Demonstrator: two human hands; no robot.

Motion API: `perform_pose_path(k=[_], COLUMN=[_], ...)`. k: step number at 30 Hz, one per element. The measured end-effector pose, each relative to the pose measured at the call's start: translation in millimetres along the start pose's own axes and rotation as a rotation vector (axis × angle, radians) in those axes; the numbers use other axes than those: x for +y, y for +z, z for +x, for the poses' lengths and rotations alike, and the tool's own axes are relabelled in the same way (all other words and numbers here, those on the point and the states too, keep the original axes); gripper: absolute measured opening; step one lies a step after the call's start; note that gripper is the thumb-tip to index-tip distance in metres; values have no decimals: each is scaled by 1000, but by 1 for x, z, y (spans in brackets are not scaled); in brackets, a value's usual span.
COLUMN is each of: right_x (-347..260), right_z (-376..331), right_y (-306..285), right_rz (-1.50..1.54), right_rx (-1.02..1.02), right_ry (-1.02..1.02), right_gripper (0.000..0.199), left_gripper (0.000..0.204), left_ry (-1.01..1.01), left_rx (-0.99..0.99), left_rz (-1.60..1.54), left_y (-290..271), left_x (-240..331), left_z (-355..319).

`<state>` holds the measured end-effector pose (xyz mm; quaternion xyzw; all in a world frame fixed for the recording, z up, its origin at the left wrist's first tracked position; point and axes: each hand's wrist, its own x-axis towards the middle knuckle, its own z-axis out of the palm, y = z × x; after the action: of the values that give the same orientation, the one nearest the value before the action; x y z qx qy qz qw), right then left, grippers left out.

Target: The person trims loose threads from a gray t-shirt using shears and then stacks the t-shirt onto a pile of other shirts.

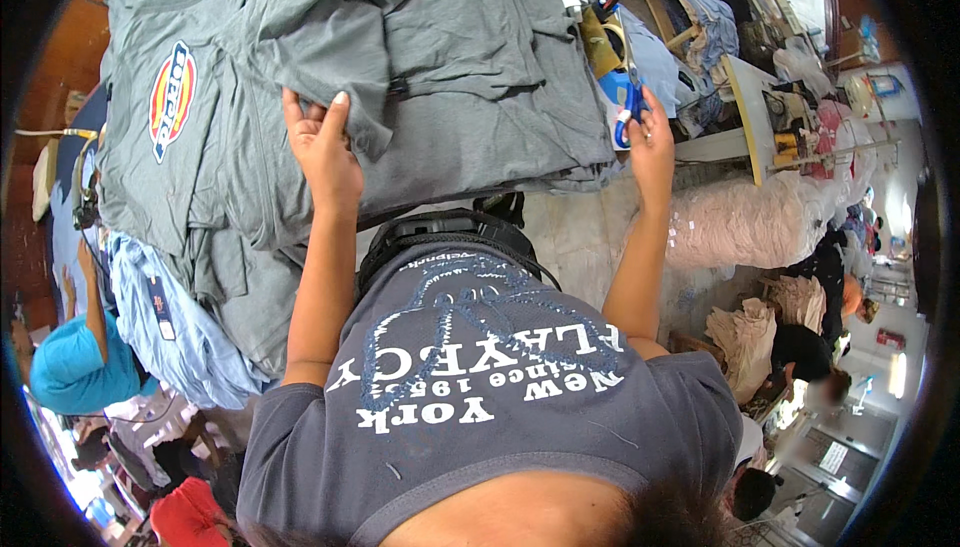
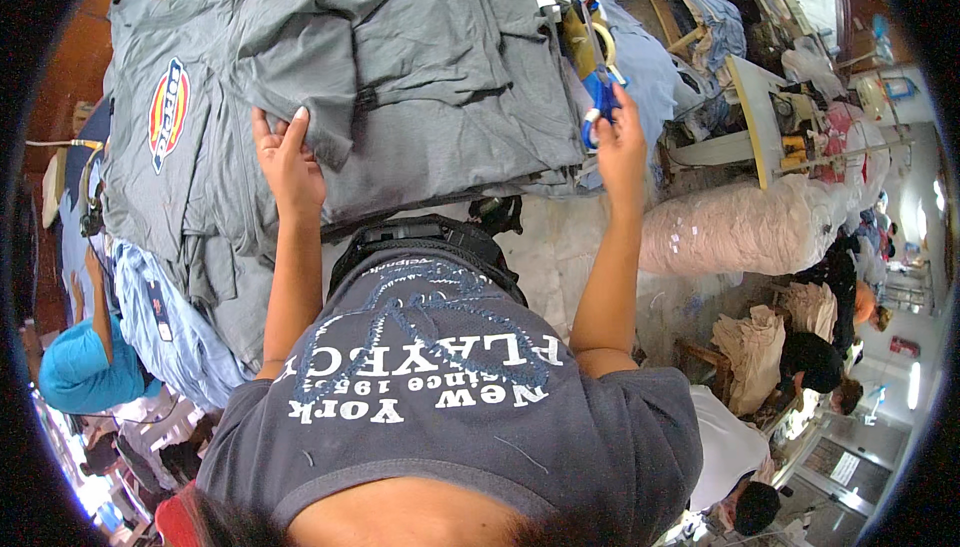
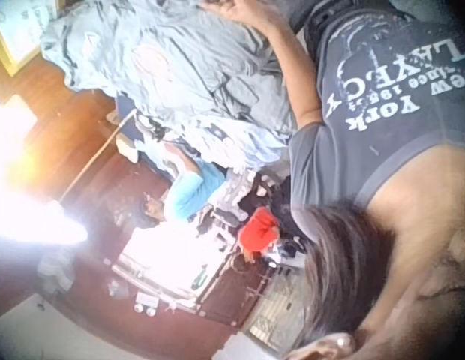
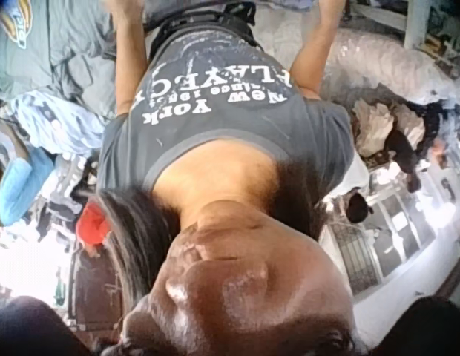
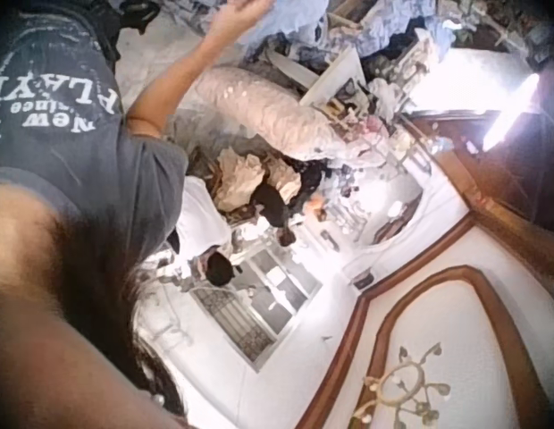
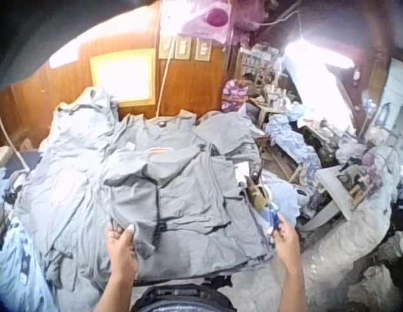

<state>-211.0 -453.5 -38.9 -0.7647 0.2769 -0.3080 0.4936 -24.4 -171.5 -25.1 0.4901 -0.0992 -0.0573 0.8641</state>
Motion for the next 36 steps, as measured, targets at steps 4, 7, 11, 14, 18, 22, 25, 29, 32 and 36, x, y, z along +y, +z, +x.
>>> perform_pose_path(k=[4, 7, 11, 14, 18, 22, 25, 29, 32, 36], right_x=[47, 134, 119, 30, -44, -69, -49, -17, 27, 23], right_z=[21, 38, 54, 59, 70, 66, 93, 103, 63, -5], right_y=[-17, -12, 4, 24, 89, 189, 193, 95, 21, 13], right_rz=[-555, -823, -1025, -1086, -410, -416, -382, 193, 119, -512], right_rx=[-23, 7, -135, -41, 26, -113, -346, 83, 127, 200], right_ry=[152, -195, -91, 27, -472, -807, -388, -199, 154, -249], right_gripper=[47, 38, 18, 14, 18, 25, 25, 20, 17, 17], left_gripper=[44, 48, 42, 38, 33, 19, 8, 6, 6, 8], left_ry=[121, -101, -276, -130, 303, 398, -3, 20, -7, -77], left_rx=[-805, -1276, -968, -495, -153, -154, -111, 148, 183, 212], left_rz=[553, 967, 1107, 1151, 1474, 1344, 808, 224, 247, 312], left_y=[21, 22, -14, -28, -24, -25, -26, -76, -105, -123], left_x=[8, -7, -16, -6, -13, -25, -5, 16, 30, 30], left_z=[-31, -34, -34, -39, -42, -37, -36, -25, -25, -31])
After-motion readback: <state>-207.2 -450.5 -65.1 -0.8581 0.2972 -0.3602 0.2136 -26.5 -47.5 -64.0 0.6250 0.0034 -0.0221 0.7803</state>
